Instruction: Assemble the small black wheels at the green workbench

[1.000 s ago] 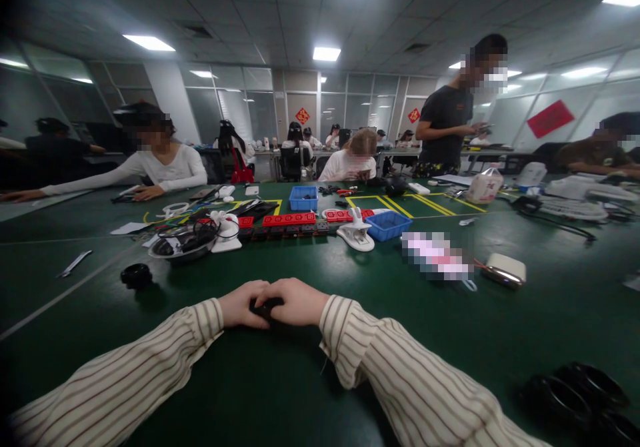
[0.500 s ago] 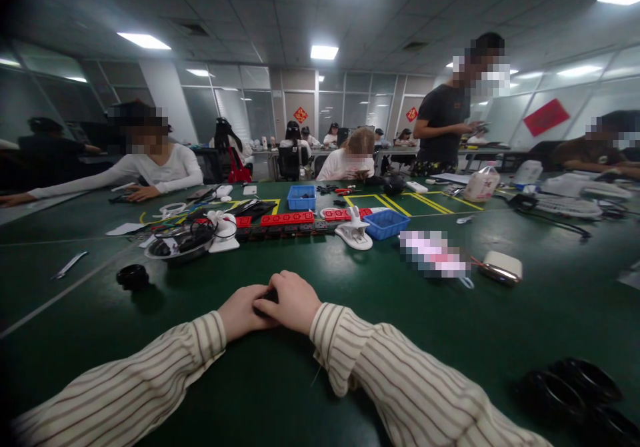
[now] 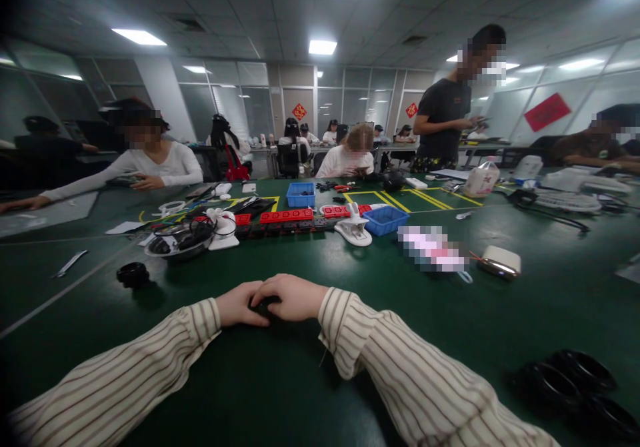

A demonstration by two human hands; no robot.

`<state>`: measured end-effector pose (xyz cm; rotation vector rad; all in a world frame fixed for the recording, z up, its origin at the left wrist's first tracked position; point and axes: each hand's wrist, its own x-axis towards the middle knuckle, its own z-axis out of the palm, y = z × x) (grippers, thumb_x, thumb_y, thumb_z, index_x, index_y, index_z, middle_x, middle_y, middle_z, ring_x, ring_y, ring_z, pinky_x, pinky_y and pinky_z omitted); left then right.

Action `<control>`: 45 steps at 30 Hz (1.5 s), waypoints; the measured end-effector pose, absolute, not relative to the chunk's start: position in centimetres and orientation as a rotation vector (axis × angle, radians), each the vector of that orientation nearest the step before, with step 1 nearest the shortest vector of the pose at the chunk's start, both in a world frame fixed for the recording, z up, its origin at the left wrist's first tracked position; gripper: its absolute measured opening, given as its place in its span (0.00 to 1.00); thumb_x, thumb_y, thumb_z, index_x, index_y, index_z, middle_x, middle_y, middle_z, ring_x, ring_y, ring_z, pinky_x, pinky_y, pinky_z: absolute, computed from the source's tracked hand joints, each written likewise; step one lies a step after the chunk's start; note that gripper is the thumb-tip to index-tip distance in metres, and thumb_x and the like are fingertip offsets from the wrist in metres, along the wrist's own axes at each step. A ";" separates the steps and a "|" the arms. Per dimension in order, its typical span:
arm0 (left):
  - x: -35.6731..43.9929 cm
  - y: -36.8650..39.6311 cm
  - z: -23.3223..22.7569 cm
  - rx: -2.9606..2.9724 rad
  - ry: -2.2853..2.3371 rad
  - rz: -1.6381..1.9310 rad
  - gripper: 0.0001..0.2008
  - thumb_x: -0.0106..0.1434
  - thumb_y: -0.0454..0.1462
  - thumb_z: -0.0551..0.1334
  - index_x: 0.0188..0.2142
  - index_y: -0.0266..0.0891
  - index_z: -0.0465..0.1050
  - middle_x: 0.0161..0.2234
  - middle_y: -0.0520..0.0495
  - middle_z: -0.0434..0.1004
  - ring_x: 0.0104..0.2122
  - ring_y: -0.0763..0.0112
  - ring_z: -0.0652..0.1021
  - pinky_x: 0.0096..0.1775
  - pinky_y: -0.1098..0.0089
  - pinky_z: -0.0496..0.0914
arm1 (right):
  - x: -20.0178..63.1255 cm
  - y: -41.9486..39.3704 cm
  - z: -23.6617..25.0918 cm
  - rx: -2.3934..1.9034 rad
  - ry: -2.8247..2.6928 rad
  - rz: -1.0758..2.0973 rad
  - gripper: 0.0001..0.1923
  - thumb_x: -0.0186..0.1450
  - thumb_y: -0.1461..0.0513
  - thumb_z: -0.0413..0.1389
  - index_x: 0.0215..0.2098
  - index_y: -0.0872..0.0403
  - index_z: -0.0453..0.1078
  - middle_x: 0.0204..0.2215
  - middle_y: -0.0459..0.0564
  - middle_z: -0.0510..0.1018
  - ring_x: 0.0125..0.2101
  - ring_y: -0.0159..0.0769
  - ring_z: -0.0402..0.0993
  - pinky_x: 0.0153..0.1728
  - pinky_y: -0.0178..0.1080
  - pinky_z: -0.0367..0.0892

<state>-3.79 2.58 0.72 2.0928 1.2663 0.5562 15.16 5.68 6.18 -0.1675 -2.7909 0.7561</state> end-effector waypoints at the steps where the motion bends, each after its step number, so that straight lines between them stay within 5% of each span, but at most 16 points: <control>1: -3.8 2.6 0.8 2.106 1.258 0.563 0.23 0.45 0.39 0.69 0.42 0.37 0.71 0.39 0.47 0.71 0.41 0.60 0.72 0.45 0.63 0.66 | 15.1 5.6 6.1 -0.162 -2.776 0.750 0.18 0.54 0.75 0.56 0.43 0.59 0.69 0.41 0.50 0.71 0.44 0.34 0.66 0.50 0.37 0.59; 8: -3.3 2.1 0.7 2.121 1.345 0.629 0.40 0.38 0.44 0.72 0.51 0.37 0.61 0.47 0.43 0.68 0.47 0.54 0.69 0.50 0.58 0.63 | 15.0 4.5 5.9 -0.663 -2.530 0.535 0.15 0.58 0.57 0.59 0.38 0.59 0.66 0.34 0.50 0.68 0.37 0.34 0.64 0.39 0.36 0.61; 13: -2.1 1.2 1.3 2.317 1.620 0.501 0.34 0.39 0.49 0.71 0.43 0.37 0.66 0.39 0.44 0.71 0.40 0.54 0.71 0.44 0.58 0.66 | 14.5 4.3 5.2 -0.867 -2.603 0.417 0.20 0.57 0.49 0.58 0.32 0.58 0.67 0.30 0.49 0.67 0.32 0.33 0.63 0.33 0.34 0.59; 20: -2.3 1.5 1.4 2.302 1.524 0.524 0.20 0.45 0.41 0.68 0.38 0.36 0.69 0.33 0.48 0.71 0.35 0.61 0.73 0.38 0.66 0.68 | 14.5 4.8 5.6 -0.628 -2.733 0.405 0.13 0.57 0.60 0.60 0.38 0.58 0.70 0.33 0.51 0.70 0.37 0.35 0.65 0.39 0.35 0.60; 29: -3.7 2.5 0.7 2.151 1.222 0.569 0.21 0.46 0.38 0.67 0.41 0.36 0.71 0.39 0.48 0.71 0.41 0.60 0.72 0.45 0.62 0.66 | 15.1 5.4 6.4 -0.201 -2.839 0.618 0.16 0.56 0.74 0.54 0.42 0.60 0.70 0.41 0.50 0.73 0.43 0.33 0.67 0.49 0.33 0.59; 36: -3.2 2.1 0.8 2.135 1.331 0.632 0.33 0.41 0.41 0.71 0.48 0.38 0.65 0.45 0.45 0.69 0.46 0.56 0.70 0.49 0.59 0.65 | 15.0 4.4 6.4 -0.614 -2.640 0.437 0.11 0.59 0.58 0.57 0.35 0.59 0.69 0.33 0.50 0.70 0.35 0.33 0.66 0.36 0.34 0.61; 40: -2.4 1.6 1.0 2.187 1.536 0.625 0.30 0.42 0.44 0.70 0.44 0.39 0.66 0.40 0.47 0.71 0.40 0.58 0.72 0.43 0.63 0.68 | 14.7 4.1 5.8 -0.787 -2.598 0.372 0.17 0.58 0.52 0.58 0.33 0.58 0.67 0.31 0.49 0.68 0.33 0.33 0.64 0.33 0.33 0.60; 45: -2.0 1.5 1.3 2.286 1.643 0.560 0.19 0.44 0.43 0.69 0.34 0.37 0.70 0.30 0.50 0.69 0.32 0.62 0.72 0.35 0.67 0.67 | 14.5 4.3 5.4 -0.801 -2.651 0.365 0.14 0.57 0.55 0.59 0.34 0.59 0.67 0.32 0.50 0.69 0.34 0.34 0.65 0.35 0.35 0.60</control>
